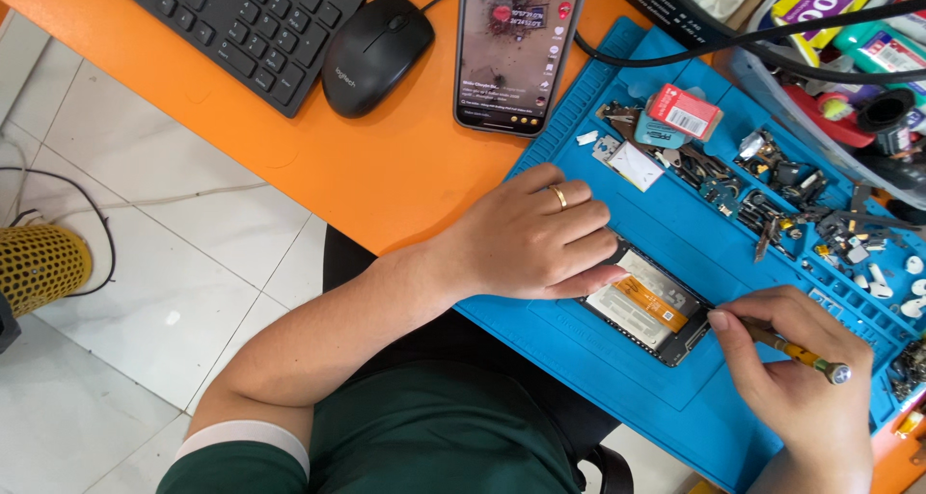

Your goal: The person uses a screwdriver to work on the internal components of a disassembled smartphone placed on a blue mat. They intermittently scroll through a video on a nearby smartphone while continuing to manipulate the phone's internals.

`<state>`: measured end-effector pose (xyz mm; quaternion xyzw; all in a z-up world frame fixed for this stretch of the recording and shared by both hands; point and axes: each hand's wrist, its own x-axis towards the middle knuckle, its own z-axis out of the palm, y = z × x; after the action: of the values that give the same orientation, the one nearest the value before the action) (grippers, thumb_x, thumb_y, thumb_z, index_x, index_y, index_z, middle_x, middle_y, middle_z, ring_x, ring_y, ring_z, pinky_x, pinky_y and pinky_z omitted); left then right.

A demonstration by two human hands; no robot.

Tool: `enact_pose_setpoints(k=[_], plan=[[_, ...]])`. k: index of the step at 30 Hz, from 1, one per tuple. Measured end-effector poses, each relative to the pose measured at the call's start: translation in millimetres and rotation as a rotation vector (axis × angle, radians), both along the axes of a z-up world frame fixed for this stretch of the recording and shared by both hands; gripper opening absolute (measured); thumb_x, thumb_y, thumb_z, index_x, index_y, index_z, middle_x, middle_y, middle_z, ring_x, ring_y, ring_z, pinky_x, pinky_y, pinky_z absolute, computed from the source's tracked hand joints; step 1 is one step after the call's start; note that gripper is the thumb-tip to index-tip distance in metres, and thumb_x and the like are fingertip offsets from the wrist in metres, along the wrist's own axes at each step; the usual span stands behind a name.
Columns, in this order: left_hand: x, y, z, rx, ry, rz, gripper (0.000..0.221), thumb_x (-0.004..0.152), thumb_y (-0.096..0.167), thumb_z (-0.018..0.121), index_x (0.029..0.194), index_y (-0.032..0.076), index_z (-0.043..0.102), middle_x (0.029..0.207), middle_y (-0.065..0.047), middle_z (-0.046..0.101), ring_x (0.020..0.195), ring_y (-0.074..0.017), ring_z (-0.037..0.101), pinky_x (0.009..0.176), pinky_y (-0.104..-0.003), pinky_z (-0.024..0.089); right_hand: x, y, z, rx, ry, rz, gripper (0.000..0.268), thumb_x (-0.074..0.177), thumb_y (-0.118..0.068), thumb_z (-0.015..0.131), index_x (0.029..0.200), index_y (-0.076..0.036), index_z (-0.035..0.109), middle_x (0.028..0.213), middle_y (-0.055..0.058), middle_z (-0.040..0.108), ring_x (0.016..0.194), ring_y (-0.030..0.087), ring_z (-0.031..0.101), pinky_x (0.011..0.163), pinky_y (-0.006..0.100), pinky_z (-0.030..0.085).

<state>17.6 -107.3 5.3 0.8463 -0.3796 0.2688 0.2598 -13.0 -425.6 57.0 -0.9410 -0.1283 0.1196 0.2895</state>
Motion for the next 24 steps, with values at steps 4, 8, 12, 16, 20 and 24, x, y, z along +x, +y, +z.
enact_pose_setpoints(k=[4,8,12,16,20,24], plan=[[2,-1,1,-0.007,-0.002,-0.017,0.034,0.112,0.036,0.066,0.089,0.011,0.069,0.087,-0.005,0.064,0.083,-0.0243,0.060,0.072,-0.038,0.045,-2,2,2,0.017,-0.045,-0.028,0.009,0.101,-0.008,0.080,0.095,-0.002,0.077,0.100,0.013,0.072,0.087,0.023,0.068,0.072,0.034,0.054],[3,-2,-2,-0.013,0.031,-0.017,0.034,0.111,0.037,0.067,0.090,0.011,0.068,0.088,-0.006,0.066,0.084,-0.0245,0.062,0.072,-0.037,0.045,0,-1,4,0.032,0.003,0.028,0.008,0.099,-0.013,0.077,0.098,-0.005,0.079,0.105,0.011,0.073,0.093,0.024,0.071,0.077,0.037,0.059],[3,-3,-7,0.021,0.076,-0.032,0.036,0.110,0.041,0.068,0.091,0.010,0.071,0.090,-0.006,0.067,0.084,-0.0238,0.061,0.073,-0.038,0.046,0,5,12,0.046,0.002,-0.002,0.020,0.095,-0.011,0.081,0.115,-0.006,0.079,0.108,0.009,0.077,0.084,0.019,0.069,0.077,0.032,0.057],[3,-4,-9,0.024,0.090,-0.034,0.036,0.110,0.040,0.069,0.092,0.009,0.073,0.092,-0.005,0.069,0.086,-0.0240,0.063,0.074,-0.038,0.047,-6,1,12,-0.019,-0.042,-0.081,0.064,0.087,-0.014,0.091,0.146,-0.005,0.066,0.109,0.010,0.079,0.081,0.019,0.072,0.081,0.034,0.062],[3,-4,-8,0.039,0.093,-0.025,0.033,0.109,0.040,0.070,0.095,0.010,0.072,0.097,-0.006,0.070,0.090,-0.0251,0.063,0.076,-0.039,0.047,-10,4,17,0.044,-0.109,-0.096,0.123,0.084,-0.002,0.093,0.174,-0.013,0.010,0.108,0.021,0.078,0.078,0.031,0.076,0.072,0.042,0.062],[2,-3,-4,0.059,0.137,-0.010,0.036,0.107,0.046,0.072,0.111,0.011,0.071,0.116,-0.010,0.068,0.103,-0.0288,0.065,0.084,-0.043,0.048,-12,3,13,0.019,-0.130,-0.093,0.102,0.086,-0.011,0.093,0.167,-0.004,0.031,0.107,0.013,0.080,0.082,0.026,0.077,0.076,0.038,0.060]])
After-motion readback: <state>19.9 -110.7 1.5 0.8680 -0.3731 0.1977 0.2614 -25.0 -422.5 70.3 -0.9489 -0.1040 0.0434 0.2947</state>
